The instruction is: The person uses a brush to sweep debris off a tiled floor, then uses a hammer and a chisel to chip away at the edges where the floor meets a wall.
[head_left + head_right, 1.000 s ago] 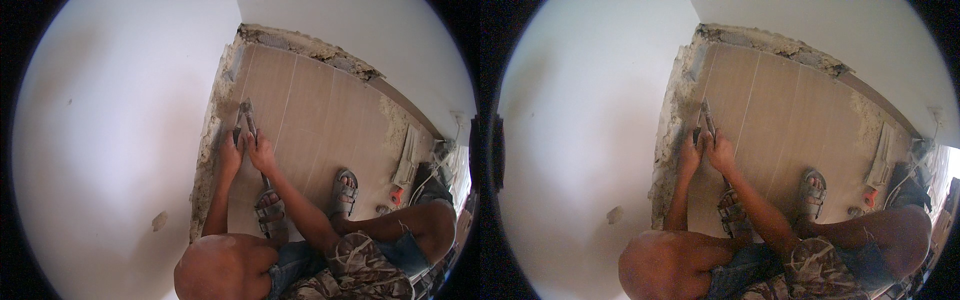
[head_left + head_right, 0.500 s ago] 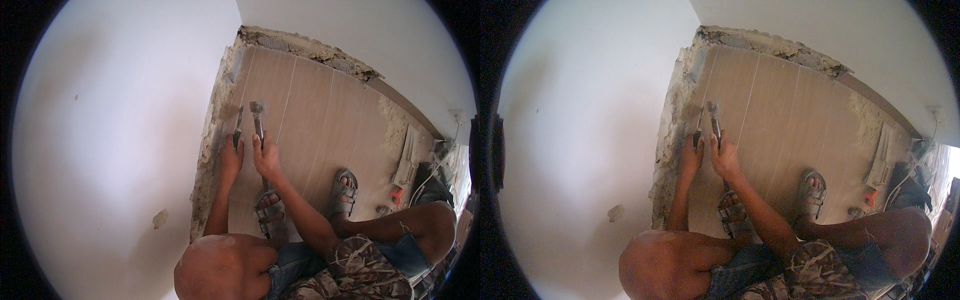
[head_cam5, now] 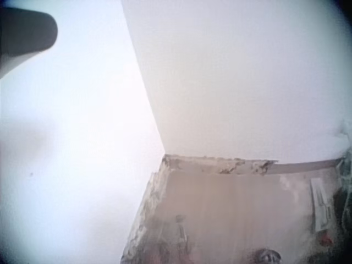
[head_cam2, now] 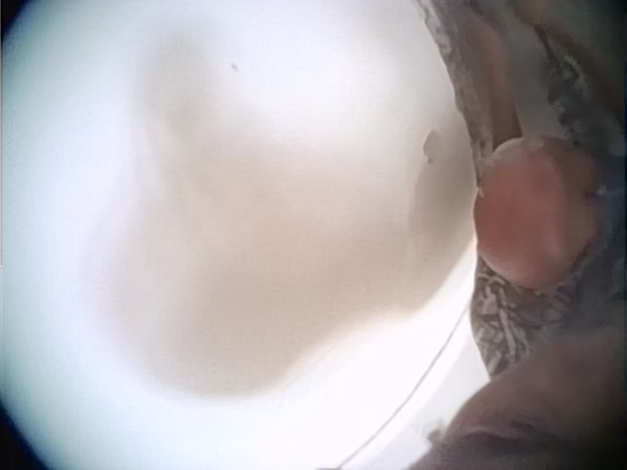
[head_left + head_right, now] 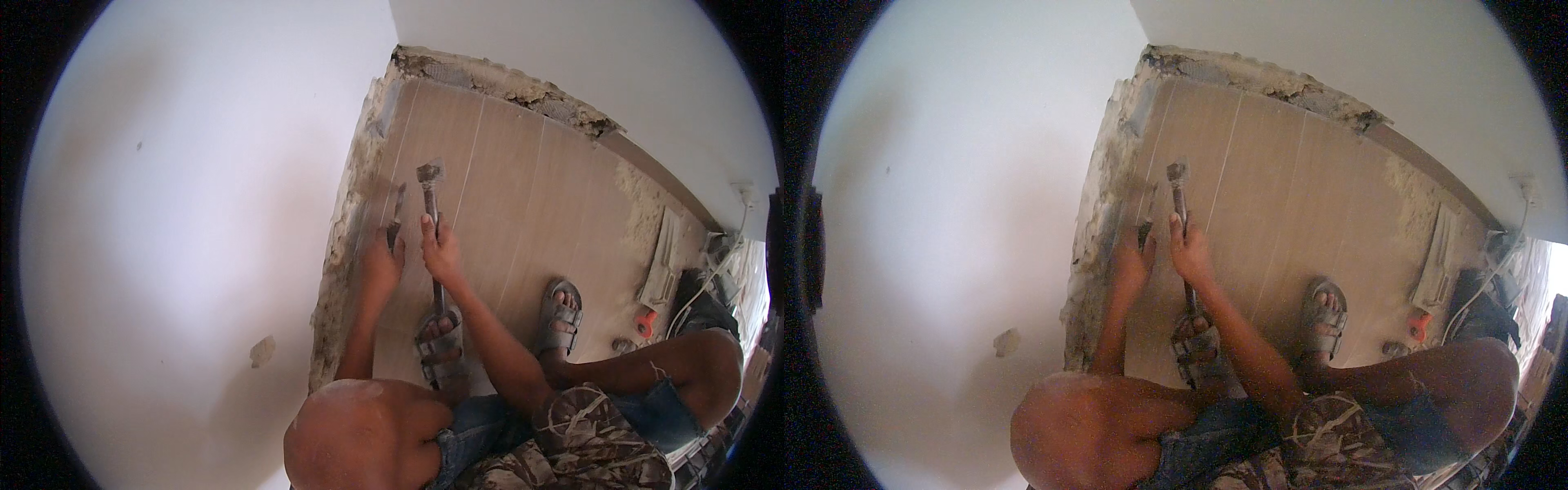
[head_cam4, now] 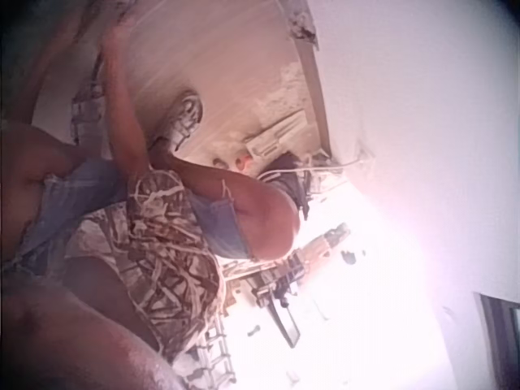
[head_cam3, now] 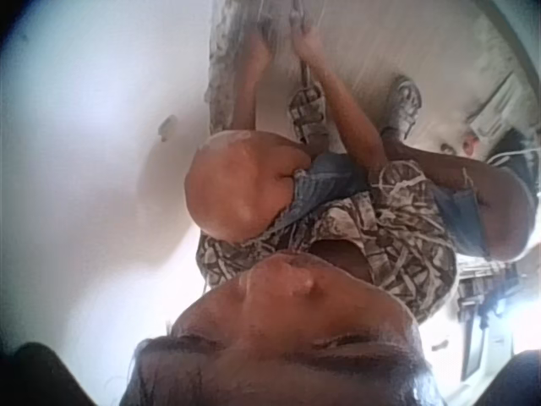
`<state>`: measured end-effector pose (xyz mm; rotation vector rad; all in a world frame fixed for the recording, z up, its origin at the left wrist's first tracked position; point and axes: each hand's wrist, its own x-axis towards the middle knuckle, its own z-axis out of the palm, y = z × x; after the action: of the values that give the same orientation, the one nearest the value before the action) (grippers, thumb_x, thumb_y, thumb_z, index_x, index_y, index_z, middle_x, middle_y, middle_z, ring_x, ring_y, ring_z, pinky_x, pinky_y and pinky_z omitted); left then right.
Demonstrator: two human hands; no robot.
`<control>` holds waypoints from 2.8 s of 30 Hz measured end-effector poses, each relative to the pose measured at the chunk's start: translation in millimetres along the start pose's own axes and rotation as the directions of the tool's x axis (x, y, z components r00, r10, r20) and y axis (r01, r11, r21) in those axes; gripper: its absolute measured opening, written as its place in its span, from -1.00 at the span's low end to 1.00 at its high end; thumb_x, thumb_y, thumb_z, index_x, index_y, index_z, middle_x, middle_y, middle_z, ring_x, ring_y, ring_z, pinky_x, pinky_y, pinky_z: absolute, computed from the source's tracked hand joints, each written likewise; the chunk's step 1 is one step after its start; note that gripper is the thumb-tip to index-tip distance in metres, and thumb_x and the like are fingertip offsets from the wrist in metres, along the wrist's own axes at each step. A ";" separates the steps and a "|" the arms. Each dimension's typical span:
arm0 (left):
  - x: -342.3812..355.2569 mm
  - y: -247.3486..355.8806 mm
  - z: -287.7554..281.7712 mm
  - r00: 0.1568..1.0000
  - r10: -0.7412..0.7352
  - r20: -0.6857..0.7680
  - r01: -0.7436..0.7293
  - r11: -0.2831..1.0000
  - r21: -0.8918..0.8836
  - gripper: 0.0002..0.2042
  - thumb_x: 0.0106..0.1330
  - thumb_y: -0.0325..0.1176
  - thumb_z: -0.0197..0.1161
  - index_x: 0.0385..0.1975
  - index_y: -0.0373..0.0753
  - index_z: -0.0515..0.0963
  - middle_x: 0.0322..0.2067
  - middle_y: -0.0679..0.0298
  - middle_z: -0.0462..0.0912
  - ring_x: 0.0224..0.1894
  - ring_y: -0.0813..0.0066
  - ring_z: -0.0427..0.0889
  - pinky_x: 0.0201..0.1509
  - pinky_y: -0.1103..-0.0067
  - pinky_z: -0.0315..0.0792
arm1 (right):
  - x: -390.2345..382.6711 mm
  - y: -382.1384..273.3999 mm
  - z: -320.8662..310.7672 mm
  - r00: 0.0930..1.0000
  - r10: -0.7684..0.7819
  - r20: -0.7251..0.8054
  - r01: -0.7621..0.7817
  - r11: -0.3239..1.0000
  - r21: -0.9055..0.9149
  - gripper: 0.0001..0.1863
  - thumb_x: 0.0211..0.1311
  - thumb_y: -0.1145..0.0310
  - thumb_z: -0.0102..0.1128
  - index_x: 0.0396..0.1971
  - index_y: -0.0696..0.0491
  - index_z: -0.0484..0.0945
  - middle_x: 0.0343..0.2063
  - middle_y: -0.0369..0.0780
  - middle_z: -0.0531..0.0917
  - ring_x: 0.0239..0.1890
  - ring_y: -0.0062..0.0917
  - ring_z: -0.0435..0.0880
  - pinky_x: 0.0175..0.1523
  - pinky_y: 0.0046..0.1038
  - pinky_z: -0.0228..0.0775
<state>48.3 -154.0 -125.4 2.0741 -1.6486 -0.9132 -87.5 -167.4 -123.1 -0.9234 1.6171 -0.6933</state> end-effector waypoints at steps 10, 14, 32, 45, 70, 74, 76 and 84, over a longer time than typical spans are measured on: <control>18.2 5.3 10.8 0.983 0.116 -0.143 -0.092 0.982 0.163 -0.61 0.43 -0.17 0.03 -0.01 -0.43 0.41 -0.39 -0.25 0.60 -0.31 -0.22 0.62 -0.25 0.11 0.46 | -5.5 9.2 -3.4 0.994 0.113 -0.003 -0.106 0.945 0.308 -0.46 0.44 -0.16 -0.17 -0.29 0.10 0.36 -0.65 -0.29 0.43 -0.61 -0.59 0.45 -0.51 -0.46 0.31; 20.1 3.8 17.0 0.985 0.075 -0.155 -0.036 0.969 0.243 -0.61 0.42 -0.17 0.04 -0.04 -0.44 0.41 -0.43 -0.22 0.61 -0.34 -0.20 0.63 -0.27 0.12 0.47 | -4.8 22.0 20.0 0.994 0.015 -0.108 0.032 0.906 0.421 -0.45 0.43 -0.19 -0.16 -0.27 0.09 0.35 -0.64 -0.36 0.41 -0.64 -0.69 0.42 -0.59 -0.55 0.30; 12.9 4.1 8.1 0.997 0.010 -0.082 0.008 0.976 0.217 -0.60 0.37 -0.16 0.10 -0.02 -0.41 0.40 -0.45 -0.23 0.61 -0.34 -0.24 0.62 -0.28 0.08 0.45 | -7.4 15.8 23.3 0.990 -0.115 -0.077 0.122 0.989 0.080 -0.48 0.48 0.01 -0.15 -0.11 0.28 0.40 -0.48 0.09 0.55 -0.43 -0.12 0.52 -0.21 -0.22 0.40; 21.9 -3.8 6.0 0.987 0.073 -0.141 -0.067 0.996 0.051 -0.57 0.41 -0.09 0.07 -0.05 -0.42 0.49 -0.22 -0.26 0.60 -0.12 -0.22 0.58 -0.08 0.17 0.45 | 6.6 22.9 21.2 0.962 -0.268 -0.048 0.261 0.958 -0.118 -0.50 0.47 0.03 -0.12 -0.13 0.26 0.43 -0.49 0.17 0.53 -0.38 0.04 0.59 -0.25 -0.15 0.39; 24.2 -5.3 -17.8 0.999 -0.029 -0.021 0.026 0.992 -0.121 -0.54 0.45 -0.04 0.00 -0.10 -0.41 0.53 -0.18 -0.22 0.60 -0.05 -0.20 0.57 0.03 0.21 0.41 | 68.5 -57.2 -74.5 0.803 -0.381 0.458 0.593 0.585 -0.554 -0.51 0.42 -0.05 -0.09 -0.15 0.15 0.45 -0.47 0.07 0.63 -0.34 0.03 0.64 -0.21 0.01 0.44; 23.9 0.0 -18.3 0.996 -0.083 -0.027 0.083 0.996 -0.027 -0.50 0.46 -0.02 -0.02 -0.03 -0.43 0.52 -0.13 -0.24 0.59 -0.02 -0.21 0.56 0.06 0.24 0.41 | 74.2 -53.9 -63.9 0.826 -0.335 0.452 0.560 0.572 -0.599 -0.50 0.44 -0.05 -0.12 -0.14 0.16 0.45 -0.49 0.09 0.62 -0.37 0.05 0.63 -0.23 0.01 0.43; 21.5 4.9 -21.8 0.997 -0.057 -0.054 0.056 0.998 -0.030 -0.47 0.46 0.00 -0.04 0.00 -0.44 0.50 -0.11 -0.26 0.58 0.00 -0.22 0.55 0.08 0.25 0.40 | 74.9 -50.8 -65.6 0.830 -0.376 0.412 0.554 0.643 -0.528 -0.48 0.44 -0.06 -0.13 -0.13 0.17 0.45 -0.50 0.10 0.61 -0.40 0.06 0.62 -0.25 0.02 0.41; 5.3 -6.6 -20.4 0.946 -0.305 -0.110 0.292 0.949 -0.122 -0.41 0.42 0.13 -0.02 0.01 -0.39 0.51 -0.12 -0.11 0.61 -0.05 -0.08 0.58 0.07 0.24 0.42 | 49.6 -48.6 -82.7 0.912 -0.314 0.265 0.379 0.892 -0.247 -0.51 0.46 0.01 -0.13 -0.11 0.22 0.41 -0.52 0.10 0.54 -0.42 -0.05 0.60 -0.28 -0.06 0.35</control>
<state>67.4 -159.9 -115.9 2.2955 -1.2155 -0.9142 -162.6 -237.4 -89.4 -1.4837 1.3899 -0.5747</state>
